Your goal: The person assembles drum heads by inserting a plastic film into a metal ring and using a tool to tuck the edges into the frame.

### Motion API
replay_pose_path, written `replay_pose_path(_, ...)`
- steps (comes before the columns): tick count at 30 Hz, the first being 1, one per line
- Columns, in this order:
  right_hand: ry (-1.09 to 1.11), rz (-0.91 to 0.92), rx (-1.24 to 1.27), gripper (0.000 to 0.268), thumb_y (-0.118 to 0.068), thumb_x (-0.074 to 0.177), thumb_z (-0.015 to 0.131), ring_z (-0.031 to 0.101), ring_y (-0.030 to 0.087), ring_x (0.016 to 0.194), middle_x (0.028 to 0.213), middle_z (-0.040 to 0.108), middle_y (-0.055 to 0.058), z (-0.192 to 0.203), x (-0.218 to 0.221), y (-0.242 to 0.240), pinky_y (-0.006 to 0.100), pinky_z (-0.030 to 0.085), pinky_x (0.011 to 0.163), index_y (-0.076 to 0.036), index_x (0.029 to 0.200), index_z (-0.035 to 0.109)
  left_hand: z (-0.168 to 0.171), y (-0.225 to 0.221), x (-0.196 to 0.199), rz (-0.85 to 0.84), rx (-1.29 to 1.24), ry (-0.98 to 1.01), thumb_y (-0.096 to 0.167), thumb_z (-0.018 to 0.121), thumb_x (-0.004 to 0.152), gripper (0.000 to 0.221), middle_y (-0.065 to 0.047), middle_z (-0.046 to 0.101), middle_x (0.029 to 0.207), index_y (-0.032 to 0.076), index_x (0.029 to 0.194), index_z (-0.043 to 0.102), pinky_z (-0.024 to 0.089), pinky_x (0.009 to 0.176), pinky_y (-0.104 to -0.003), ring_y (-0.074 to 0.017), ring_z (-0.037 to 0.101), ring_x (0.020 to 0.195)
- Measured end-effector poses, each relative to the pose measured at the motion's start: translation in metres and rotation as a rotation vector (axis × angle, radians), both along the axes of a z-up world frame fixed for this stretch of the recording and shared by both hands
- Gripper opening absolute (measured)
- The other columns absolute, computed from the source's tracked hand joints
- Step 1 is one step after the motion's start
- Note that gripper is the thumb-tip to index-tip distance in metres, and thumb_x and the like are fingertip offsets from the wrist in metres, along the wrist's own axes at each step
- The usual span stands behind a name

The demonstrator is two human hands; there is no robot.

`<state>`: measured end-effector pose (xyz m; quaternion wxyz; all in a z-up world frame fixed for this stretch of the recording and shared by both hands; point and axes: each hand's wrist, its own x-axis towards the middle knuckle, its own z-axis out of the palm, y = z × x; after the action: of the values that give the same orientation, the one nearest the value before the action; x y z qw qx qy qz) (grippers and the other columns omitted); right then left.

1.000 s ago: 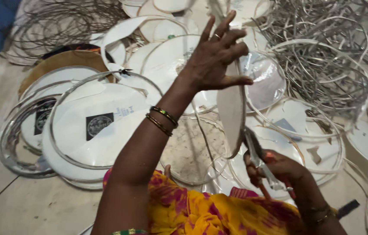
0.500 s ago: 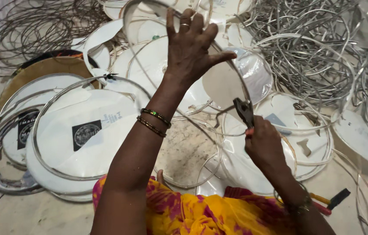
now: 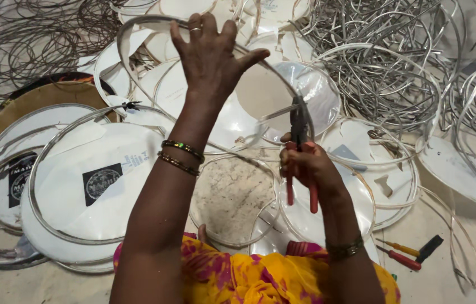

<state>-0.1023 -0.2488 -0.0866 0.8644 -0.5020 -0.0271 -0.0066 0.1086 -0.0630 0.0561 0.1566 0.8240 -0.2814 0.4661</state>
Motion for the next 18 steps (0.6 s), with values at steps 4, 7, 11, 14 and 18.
replay_pose_path(4, -0.301, 0.268, 0.567, 0.048, -0.023, 0.106, 0.063, 0.065, 0.025, 0.095, 0.108, 0.063, 0.016, -0.006, 0.007, 0.020, 0.045, 0.055, 0.088, 0.001, 0.144, 0.046, 0.004, 0.021, 0.001, 0.024, 0.009, 0.055, 0.088, 0.062, 0.085, 0.081, -0.017, 0.059, 0.121, 0.012, 0.112, 0.072, 0.021, 0.106, -0.069, -0.0380, 0.043, 0.128)
replay_pose_path(7, -0.492, 0.320, 0.851, 0.057, -0.025, 0.111, 0.058, 0.067, 0.027, 0.102, 0.117, 0.065, 0.020, -0.012, 0.023, 0.051, 0.045, 0.055, 0.094, -0.002, 0.158, 0.037, 0.006, 0.029, -0.001, 0.023, 0.004, 0.129, 0.086, 0.063, 0.085, 0.078, -0.015, 0.057, 0.118, 0.012, 0.107, 0.071, 0.022, 0.106, -0.070, -0.0364, 0.041, 0.128)
replay_pose_path(11, -0.573, 0.347, 1.113, 0.061, -0.025, 0.110, 0.057, 0.067, 0.027, 0.113, 0.127, 0.066, 0.019, -0.006, 0.030, 0.085, 0.043, 0.055, 0.102, -0.009, 0.164, 0.034, 0.003, 0.032, -0.002, 0.010, -0.014, 0.082, 0.085, 0.065, 0.087, 0.076, -0.014, 0.055, 0.118, 0.013, 0.109, 0.069, 0.024, 0.104, -0.073, -0.0360, 0.039, 0.128)
replay_pose_path(14, -0.627, 0.407, 1.243, 0.058, -0.021, 0.110, 0.057, 0.068, 0.021, 0.112, 0.126, 0.067, 0.013, 0.003, 0.029, 0.101, 0.039, 0.056, 0.102, -0.012, 0.163, 0.038, 0.005, 0.037, -0.001, -0.009, -0.015, 0.106, 0.083, 0.068, 0.086, 0.073, -0.012, 0.054, 0.120, 0.014, 0.111, 0.069, 0.025, 0.101, -0.076, -0.0351, 0.038, 0.130)
replay_pose_path(18, -0.740, 0.450, 1.395, 0.054, -0.016, 0.108, 0.059, 0.071, 0.016, 0.102, 0.117, 0.071, 0.008, 0.007, 0.030, 0.112, 0.036, 0.060, 0.094, -0.007, 0.159, 0.044, 0.006, 0.038, -0.005, -0.037, -0.027, 0.160, 0.080, 0.070, 0.085, 0.070, -0.013, 0.053, 0.121, 0.016, 0.111, 0.067, 0.027, 0.098, -0.076, -0.0358, 0.036, 0.132)
